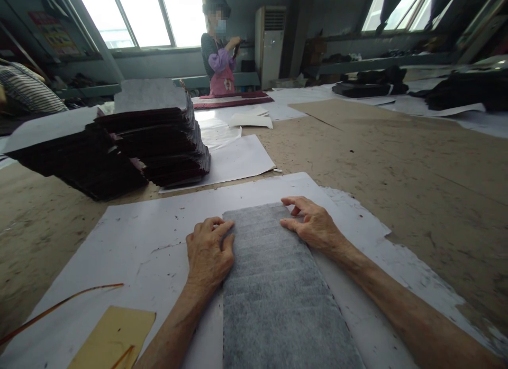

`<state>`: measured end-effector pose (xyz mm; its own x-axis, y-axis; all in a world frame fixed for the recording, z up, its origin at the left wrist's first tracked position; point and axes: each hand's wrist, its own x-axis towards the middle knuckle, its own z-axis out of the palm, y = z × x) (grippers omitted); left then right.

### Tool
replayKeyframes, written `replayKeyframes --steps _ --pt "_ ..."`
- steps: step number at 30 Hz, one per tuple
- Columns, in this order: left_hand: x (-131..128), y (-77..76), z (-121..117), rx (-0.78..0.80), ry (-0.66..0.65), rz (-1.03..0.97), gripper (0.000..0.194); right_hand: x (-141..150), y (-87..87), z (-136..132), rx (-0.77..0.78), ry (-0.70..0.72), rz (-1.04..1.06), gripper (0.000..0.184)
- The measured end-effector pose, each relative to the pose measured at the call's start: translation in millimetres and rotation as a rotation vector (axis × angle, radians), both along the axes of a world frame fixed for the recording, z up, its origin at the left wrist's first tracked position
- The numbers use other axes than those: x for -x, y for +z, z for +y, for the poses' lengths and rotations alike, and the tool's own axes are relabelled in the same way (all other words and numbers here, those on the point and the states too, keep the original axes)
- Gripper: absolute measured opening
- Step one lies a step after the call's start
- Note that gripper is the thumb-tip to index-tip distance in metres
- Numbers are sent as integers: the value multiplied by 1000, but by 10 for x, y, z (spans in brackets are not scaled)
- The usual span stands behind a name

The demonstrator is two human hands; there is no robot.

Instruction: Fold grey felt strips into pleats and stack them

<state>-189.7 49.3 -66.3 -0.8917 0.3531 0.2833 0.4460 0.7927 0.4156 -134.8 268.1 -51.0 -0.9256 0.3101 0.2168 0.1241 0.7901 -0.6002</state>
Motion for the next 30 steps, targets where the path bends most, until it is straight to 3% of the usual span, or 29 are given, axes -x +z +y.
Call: replayKeyframes --steps 13,23,30 --pt "6 -9 -5 10 5 -3 25 208 131 138 -17 175 -195 43" --pt "10 -7 -6 5 10 -28 26 277 199 114 23 154 -258 26" --pt "19 14 -5 -75 61 -99 46 229 139 89 86 26 -277 29"
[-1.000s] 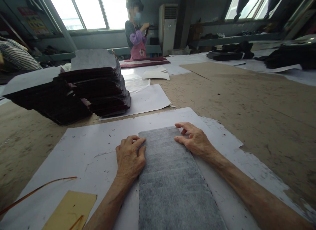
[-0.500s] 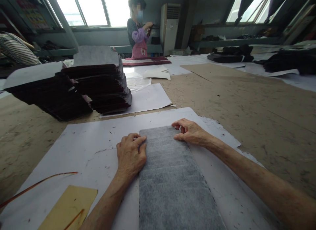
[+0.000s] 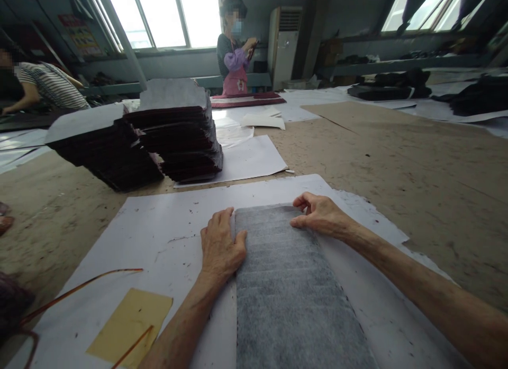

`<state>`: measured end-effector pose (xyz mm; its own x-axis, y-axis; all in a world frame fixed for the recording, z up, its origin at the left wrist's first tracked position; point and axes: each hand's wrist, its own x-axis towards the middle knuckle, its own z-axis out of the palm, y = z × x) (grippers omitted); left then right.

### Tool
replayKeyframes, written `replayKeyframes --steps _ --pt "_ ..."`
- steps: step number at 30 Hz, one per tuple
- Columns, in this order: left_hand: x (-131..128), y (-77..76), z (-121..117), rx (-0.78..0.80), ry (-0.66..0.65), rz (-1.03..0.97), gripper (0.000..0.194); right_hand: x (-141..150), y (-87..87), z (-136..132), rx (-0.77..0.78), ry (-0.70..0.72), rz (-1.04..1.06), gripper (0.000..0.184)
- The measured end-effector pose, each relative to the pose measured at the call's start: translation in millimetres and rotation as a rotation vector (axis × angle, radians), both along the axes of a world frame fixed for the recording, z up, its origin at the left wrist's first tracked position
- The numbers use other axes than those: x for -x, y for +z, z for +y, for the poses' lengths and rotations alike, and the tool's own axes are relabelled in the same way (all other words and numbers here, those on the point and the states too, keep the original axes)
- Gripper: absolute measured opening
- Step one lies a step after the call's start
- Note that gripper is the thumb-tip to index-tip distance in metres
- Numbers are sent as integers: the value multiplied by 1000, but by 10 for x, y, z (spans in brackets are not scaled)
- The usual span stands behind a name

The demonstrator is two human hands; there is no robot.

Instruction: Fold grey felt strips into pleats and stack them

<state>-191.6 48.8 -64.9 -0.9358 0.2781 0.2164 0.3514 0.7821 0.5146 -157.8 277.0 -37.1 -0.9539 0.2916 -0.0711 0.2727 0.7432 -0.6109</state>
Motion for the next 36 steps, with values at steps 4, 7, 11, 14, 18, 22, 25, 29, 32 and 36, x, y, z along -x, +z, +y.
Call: replayKeyframes --steps 4,7,11,14,18,22,25,29,32,36 --pt "5 9 1 -11 -2 -23 51 -101 -17 -35 26 -31 -22 24" --pt "12 15 -5 10 -34 -45 52 -234 -14 -105 22 -115 -36 28" --pt "29 8 -17 35 -58 -71 55 -395 -51 -234 -23 -233 -5 31" --pt "42 -7 -26 59 -73 -81 59 -462 -112 -311 -33 -241 111 27" --pt "48 -12 -33 59 -112 -87 61 -511 -174 -340 22 -174 326 21" --pt "40 7 -41 48 -118 -81 59 -525 -188 -324 67 -179 333 21" --pt "34 18 -44 27 -111 -80 54 -512 -194 -319 59 -196 301 22" --pt "38 25 -37 16 -70 -91 41 -492 -202 -325 4 -224 267 23" --pt "50 27 -30 24 -22 -112 31 -487 -195 -330 -15 -230 257 23" --pt "66 28 -29 13 12 -128 22 -479 -187 -332 -26 -236 251 23"
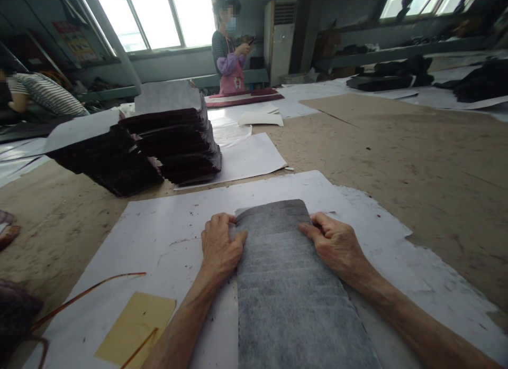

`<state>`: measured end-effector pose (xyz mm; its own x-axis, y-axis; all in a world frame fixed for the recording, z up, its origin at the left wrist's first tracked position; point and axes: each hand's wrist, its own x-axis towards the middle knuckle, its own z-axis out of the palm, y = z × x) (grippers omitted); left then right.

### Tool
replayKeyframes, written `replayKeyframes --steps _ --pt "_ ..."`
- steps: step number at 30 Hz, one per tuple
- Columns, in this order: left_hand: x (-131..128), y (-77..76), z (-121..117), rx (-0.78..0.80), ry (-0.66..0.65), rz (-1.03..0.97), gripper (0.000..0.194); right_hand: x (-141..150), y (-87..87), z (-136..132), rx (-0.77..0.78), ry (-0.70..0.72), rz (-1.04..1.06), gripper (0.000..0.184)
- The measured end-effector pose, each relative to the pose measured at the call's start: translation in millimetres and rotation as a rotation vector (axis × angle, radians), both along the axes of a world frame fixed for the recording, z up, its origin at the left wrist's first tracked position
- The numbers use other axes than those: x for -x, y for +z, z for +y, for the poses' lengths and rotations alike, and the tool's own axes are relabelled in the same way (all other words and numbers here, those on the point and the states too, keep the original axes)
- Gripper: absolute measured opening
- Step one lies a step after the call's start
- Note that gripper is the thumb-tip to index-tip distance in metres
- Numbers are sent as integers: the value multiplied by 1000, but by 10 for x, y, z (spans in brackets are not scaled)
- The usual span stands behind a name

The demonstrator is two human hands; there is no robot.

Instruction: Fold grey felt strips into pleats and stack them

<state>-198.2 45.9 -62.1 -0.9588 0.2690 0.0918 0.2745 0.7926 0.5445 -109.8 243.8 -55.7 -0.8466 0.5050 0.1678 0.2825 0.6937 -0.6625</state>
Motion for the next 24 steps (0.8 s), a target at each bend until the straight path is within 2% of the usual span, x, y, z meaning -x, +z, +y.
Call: replayKeyframes --steps 7,13,24 --pt "-5 10 1 -67 43 -10 12 5 30 -20 -94 -94 -152 25" --pt "20 -7 -8 -79 21 -12 18 -63 154 -33 -147 -127 -310 35" --pt "10 -34 -4 -99 29 39 20 -11 146 -63 -164 -166 -310 30"
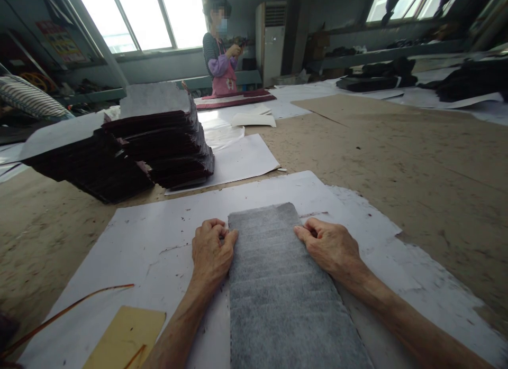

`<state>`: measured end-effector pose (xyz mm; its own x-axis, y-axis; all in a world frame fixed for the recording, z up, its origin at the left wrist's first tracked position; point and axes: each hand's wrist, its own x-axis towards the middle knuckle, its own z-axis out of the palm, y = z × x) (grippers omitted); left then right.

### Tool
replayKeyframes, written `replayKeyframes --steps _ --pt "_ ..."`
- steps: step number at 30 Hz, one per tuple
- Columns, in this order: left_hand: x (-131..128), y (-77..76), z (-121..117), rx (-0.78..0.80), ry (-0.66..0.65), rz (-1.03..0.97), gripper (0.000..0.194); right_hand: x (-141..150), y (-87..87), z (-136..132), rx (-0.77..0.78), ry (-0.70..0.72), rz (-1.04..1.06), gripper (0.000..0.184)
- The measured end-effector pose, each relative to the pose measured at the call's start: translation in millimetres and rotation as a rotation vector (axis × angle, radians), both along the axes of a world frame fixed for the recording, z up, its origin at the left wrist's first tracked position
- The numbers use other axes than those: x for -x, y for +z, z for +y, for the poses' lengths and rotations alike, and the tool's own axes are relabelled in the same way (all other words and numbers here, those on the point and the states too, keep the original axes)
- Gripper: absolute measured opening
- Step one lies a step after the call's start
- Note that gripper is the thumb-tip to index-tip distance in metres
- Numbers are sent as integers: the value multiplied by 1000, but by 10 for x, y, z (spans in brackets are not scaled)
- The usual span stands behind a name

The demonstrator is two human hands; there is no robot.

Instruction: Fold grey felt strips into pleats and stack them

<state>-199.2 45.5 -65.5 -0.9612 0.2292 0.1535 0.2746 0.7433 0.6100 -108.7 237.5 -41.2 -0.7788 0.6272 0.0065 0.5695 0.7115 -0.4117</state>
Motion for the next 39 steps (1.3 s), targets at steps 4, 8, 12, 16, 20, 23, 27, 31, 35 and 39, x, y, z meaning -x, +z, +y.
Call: replayKeyframes --steps 4,8,12,16,20,23,27,31,35,39 --pt "1 -1 0 -11 4 3 19 3 4 2 16 -16 7 29" --pt "4 -5 -8 -32 -6 -10 18 3 -8 -5 23 -26 28 28" --pt "2 1 -14 -54 -14 -22 17 -4 -13 -3 26 -28 37 28" --pt "6 3 -15 -60 -21 -21 15 -4 -9 1 21 -26 30 27" --pt "13 -12 -12 -52 -17 -3 15 1 -4 -3 24 -27 18 26" --pt "13 -22 -9 -33 -16 14 14 7 7 -8 27 -37 6 25" --pt "5 -23 -4 7 -14 29 14 20 34 -15 41 -57 -10 24" --pt "-10 -15 5 26 3 36 16 39 56 -1 82 -79 -21 24" --pt "-27 -1 14 28 51 21 16 54 70 26 91 -79 -18 25" --pt "-41 21 18 20 82 -10 17 55 82 39 98 -89 -35 26"
